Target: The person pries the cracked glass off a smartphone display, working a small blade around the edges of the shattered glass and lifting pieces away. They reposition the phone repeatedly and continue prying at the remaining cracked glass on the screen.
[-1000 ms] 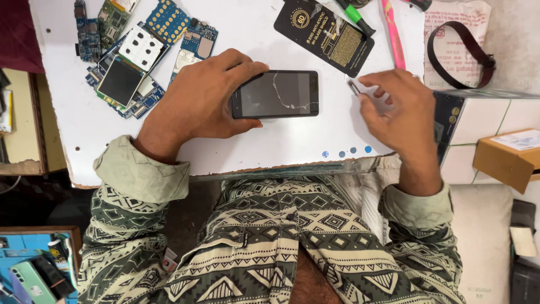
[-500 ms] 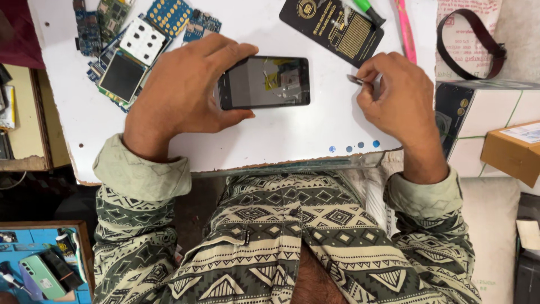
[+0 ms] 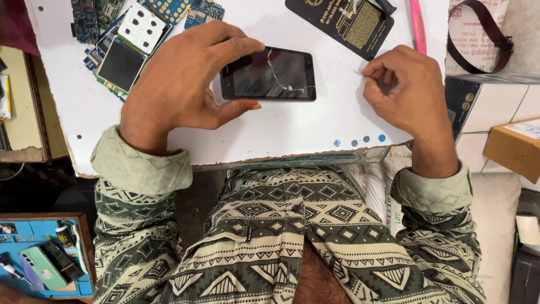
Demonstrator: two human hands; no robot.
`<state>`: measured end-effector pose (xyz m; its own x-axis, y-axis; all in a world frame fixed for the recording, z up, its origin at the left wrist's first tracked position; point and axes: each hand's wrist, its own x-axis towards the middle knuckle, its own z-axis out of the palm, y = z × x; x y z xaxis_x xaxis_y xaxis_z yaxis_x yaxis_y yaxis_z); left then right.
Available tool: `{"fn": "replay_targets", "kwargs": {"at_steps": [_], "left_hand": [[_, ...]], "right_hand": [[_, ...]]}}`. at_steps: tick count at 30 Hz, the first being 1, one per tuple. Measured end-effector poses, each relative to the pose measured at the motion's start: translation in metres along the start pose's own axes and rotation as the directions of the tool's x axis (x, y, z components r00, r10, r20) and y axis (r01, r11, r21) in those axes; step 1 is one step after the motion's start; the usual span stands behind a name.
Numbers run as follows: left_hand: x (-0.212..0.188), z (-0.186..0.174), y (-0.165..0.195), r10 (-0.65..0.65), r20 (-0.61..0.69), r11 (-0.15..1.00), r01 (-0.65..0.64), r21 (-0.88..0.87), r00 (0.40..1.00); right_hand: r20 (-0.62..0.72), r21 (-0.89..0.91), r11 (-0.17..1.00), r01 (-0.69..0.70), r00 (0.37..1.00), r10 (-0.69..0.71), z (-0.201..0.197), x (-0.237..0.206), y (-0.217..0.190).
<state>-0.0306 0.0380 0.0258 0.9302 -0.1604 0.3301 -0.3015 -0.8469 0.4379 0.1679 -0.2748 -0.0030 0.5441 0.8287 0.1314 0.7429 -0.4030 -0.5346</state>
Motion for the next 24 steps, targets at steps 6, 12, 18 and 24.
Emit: {"fn": "replay_targets", "kwargs": {"at_steps": [6,12,18,24], "left_hand": [[-0.01,-0.006,-0.015,0.017,-0.072,0.996,-0.023,-0.091,0.997],[-0.03,-0.004,-0.025,-0.125,-0.25,0.976,0.074,-0.206,0.96],[-0.027,0.006,-0.028,-0.239,-0.313,0.884,0.072,-0.462,0.919],[-0.021,0.0,-0.022,-0.194,-0.275,0.92,0.078,-0.384,0.942]], "right_hand": [[-0.009,-0.028,0.972,0.235,0.972,-0.235,0.007,-0.026,-0.036],[0.137,0.131,0.908,0.399,0.9,-0.415,0.038,-0.053,-0.055],[0.023,-0.049,0.946,0.32,0.947,-0.319,0.055,-0.026,-0.043],[-0.152,-0.05,0.99,0.131,0.979,-0.137,0.018,-0.019,-0.028]]}}
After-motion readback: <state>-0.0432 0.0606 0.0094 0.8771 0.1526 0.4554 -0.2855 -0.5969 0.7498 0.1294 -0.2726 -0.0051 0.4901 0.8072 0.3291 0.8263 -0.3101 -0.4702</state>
